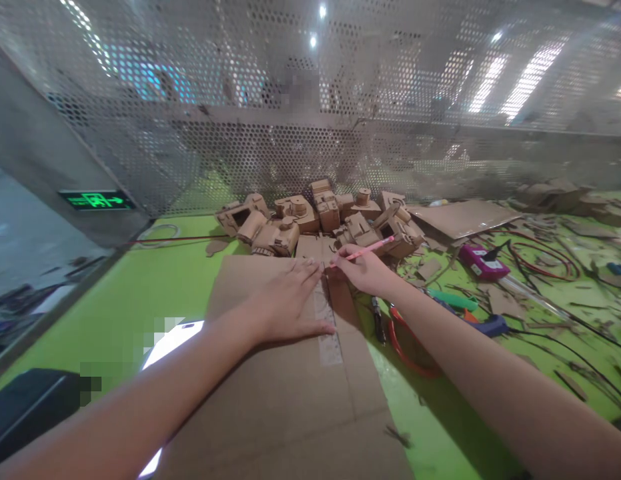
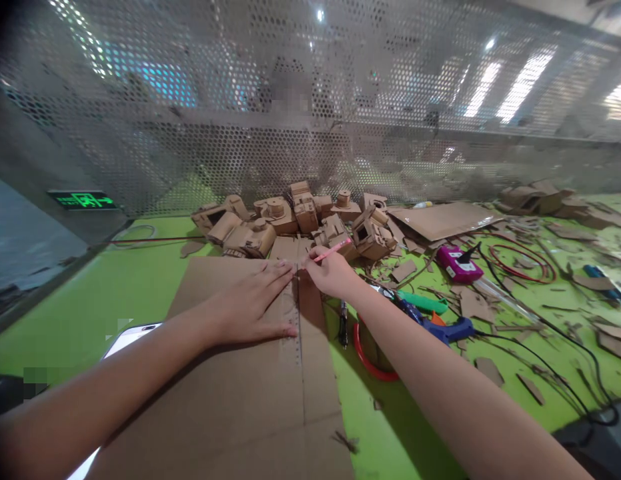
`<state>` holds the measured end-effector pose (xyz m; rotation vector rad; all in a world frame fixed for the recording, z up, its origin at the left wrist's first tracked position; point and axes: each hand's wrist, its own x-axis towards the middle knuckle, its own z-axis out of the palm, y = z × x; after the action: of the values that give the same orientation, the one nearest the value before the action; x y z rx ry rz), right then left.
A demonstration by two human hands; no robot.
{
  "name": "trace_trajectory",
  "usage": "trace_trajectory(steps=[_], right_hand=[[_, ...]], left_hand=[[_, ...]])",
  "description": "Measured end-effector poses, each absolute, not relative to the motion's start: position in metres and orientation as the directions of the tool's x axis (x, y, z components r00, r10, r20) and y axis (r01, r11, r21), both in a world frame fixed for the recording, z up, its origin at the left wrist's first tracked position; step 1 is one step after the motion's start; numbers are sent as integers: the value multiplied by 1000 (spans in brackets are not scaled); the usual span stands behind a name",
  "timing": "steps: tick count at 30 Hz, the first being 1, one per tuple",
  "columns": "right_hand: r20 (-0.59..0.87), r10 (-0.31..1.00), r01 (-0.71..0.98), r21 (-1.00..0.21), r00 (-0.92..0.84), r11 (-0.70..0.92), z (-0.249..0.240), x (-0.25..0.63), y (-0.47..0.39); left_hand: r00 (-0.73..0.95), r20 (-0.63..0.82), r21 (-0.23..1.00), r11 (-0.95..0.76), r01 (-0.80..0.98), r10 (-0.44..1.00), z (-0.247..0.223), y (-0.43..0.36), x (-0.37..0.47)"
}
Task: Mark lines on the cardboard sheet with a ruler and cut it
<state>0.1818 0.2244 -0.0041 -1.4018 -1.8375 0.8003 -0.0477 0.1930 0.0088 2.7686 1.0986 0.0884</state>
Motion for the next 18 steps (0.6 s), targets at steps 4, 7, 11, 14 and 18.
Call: trace_trajectory(steps=[4, 7, 11, 14, 18], right_hand=[[133, 966, 583, -777, -220, 239, 5, 181, 223], [118, 961, 598, -762, -249, 249, 10, 182, 223], [115, 956, 592, -764, -269, 258, 12, 182, 221], [120, 955, 579, -772, -272, 262, 13, 181, 221], [109, 961, 553, -799, -253, 236, 10, 181, 224]], left_hand=[[722, 12, 178, -712, 679, 692, 10, 193, -49], [724, 20, 180, -715, 676, 690, 10, 193, -49], [730, 24, 177, -722, 669, 683, 7, 194, -49], [736, 27, 177, -728, 663, 676, 5, 195, -49], [739, 18, 181, -729, 660, 674, 2, 195, -50]])
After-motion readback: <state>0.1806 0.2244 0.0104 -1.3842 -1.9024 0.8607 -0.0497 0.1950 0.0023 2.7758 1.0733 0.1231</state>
